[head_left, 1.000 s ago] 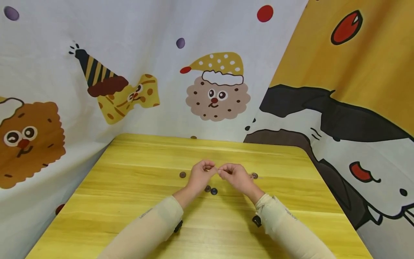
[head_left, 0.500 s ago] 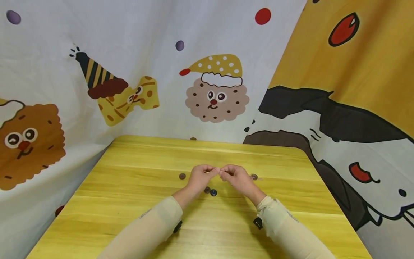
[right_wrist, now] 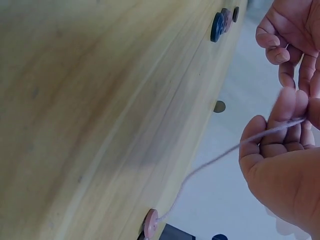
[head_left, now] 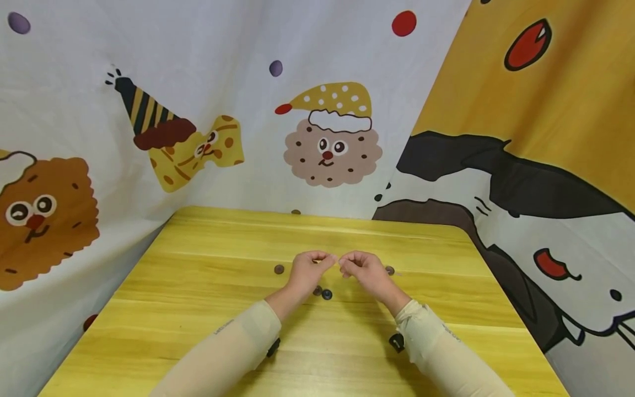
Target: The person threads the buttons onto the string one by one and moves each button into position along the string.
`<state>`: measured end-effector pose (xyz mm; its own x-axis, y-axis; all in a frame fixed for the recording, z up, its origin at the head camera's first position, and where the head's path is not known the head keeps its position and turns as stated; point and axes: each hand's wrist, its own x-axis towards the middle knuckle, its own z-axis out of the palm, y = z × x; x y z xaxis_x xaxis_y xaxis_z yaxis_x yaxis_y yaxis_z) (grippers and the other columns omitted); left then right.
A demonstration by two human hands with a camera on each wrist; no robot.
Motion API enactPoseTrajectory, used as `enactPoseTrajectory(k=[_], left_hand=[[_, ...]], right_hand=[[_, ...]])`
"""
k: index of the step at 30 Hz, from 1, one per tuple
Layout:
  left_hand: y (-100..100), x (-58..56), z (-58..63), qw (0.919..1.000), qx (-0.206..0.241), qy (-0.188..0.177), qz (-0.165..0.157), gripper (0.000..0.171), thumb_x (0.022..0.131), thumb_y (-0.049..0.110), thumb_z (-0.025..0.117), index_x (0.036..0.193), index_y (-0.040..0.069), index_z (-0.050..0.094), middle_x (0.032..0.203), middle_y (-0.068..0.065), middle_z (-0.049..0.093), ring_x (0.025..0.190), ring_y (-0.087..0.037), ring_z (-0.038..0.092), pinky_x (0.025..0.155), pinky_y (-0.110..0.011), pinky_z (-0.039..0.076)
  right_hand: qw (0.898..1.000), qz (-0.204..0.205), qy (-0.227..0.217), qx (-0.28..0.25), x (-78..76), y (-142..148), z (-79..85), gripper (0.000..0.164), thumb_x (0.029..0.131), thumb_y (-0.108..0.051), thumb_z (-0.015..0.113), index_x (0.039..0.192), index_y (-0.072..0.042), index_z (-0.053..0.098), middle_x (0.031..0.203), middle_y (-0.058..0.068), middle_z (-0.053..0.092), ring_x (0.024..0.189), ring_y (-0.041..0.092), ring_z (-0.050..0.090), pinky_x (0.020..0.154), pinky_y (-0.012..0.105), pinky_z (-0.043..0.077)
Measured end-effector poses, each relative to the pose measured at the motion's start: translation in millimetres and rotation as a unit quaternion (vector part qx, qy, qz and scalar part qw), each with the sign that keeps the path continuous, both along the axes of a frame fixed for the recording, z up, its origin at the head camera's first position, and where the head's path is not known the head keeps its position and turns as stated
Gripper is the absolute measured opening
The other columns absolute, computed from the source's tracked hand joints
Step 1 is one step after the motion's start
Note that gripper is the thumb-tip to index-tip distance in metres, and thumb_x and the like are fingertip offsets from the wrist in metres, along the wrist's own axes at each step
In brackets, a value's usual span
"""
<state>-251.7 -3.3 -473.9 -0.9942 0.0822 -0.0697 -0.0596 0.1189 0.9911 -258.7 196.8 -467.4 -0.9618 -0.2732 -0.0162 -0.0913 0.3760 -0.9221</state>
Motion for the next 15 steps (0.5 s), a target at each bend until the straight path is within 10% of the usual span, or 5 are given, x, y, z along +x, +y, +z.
enactPoseTrajectory(k=[9,15], left_hand=[[-23.0,-7.3,-4.7,0.9874,-0.12,0.073,-0.073,0.028,0.1,0.038,0.077,0.121,0.018,0.079,0.114,-0.001,0.076,0.08,-0.018,0.055,0.062,-0.027,0.046],[-48.8,-11.1,-11.7,0.9304,-0.291,0.129,-0.182,0.041,0.09,0.035,0.089,0.126,0.018,0.079,0.123,-0.005,0.074,0.083,-0.016,0.068,0.091,-0.052,0.057]], right_hand=[[1.0,0.0,-0.001,-0.004,-0.5,8.0,5.2,0.027,0.109,-0.034,0.064,0.112,-0.008,0.073,0.092,0.007,0.066,0.074,0.024,0.06,0.061,0.033,0.05],[1.0,-0.009,-0.003,0.011,-3.8,20.4,2.2,0.024,0.109,-0.033,0.065,0.111,-0.011,0.074,0.074,0.003,0.056,0.053,0.013,0.036,0.05,0.027,0.036]])
